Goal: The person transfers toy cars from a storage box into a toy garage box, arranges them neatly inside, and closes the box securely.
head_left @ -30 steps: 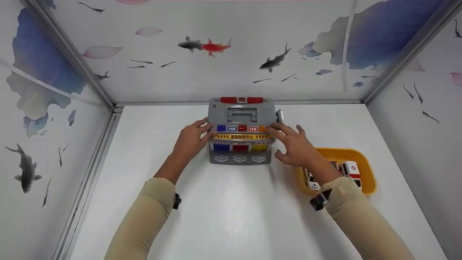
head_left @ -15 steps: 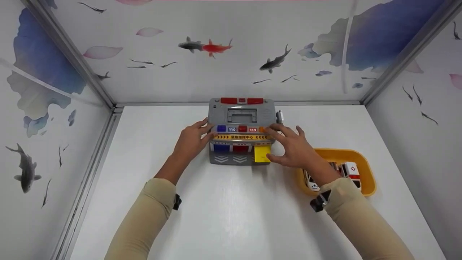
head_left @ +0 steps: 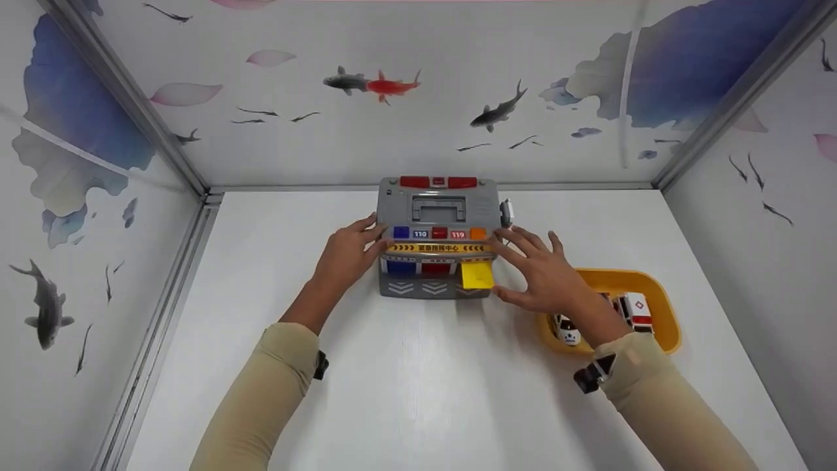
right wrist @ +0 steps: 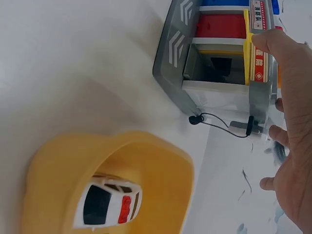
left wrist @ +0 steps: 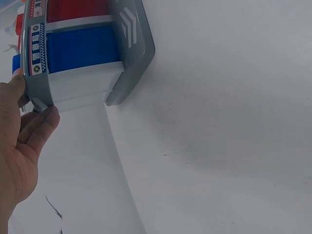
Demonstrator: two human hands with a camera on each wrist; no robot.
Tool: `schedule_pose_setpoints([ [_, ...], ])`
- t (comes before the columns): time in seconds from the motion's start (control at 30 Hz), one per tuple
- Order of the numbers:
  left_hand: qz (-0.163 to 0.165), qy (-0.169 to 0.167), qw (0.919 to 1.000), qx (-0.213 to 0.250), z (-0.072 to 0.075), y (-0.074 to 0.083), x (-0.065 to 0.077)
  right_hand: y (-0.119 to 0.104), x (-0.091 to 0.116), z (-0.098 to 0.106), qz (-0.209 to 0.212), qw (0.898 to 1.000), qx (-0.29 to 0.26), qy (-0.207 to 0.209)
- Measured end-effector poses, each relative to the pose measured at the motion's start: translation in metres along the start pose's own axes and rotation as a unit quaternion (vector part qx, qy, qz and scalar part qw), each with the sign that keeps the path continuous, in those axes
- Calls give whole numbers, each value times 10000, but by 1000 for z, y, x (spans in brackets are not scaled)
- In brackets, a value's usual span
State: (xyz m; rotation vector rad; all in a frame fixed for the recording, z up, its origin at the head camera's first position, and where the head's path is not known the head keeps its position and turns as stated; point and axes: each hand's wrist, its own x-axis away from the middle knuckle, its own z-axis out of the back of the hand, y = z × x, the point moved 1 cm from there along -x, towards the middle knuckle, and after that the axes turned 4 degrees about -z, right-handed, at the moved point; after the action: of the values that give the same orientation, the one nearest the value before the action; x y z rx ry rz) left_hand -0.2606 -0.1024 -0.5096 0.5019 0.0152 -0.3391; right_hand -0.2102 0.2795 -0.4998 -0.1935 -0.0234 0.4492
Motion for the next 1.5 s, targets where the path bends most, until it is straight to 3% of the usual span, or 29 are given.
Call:
schedule_pose_setpoints([
  [0.67,49,-25,10000,53,-1,0,-2,62,82,13,-673,9974,-236,51],
  [0.97,23,-58,10000,66,0,0,0,92,118,16,-1175,9929,172,16],
  [1.27,-92,46,9999,54,1,-3,1,121,145,12,-1855,9810,102,-562],
  [1.5,-90,75,9999,79,-2,-2,1,133,151,10,-2177,9701,-5,-1077],
])
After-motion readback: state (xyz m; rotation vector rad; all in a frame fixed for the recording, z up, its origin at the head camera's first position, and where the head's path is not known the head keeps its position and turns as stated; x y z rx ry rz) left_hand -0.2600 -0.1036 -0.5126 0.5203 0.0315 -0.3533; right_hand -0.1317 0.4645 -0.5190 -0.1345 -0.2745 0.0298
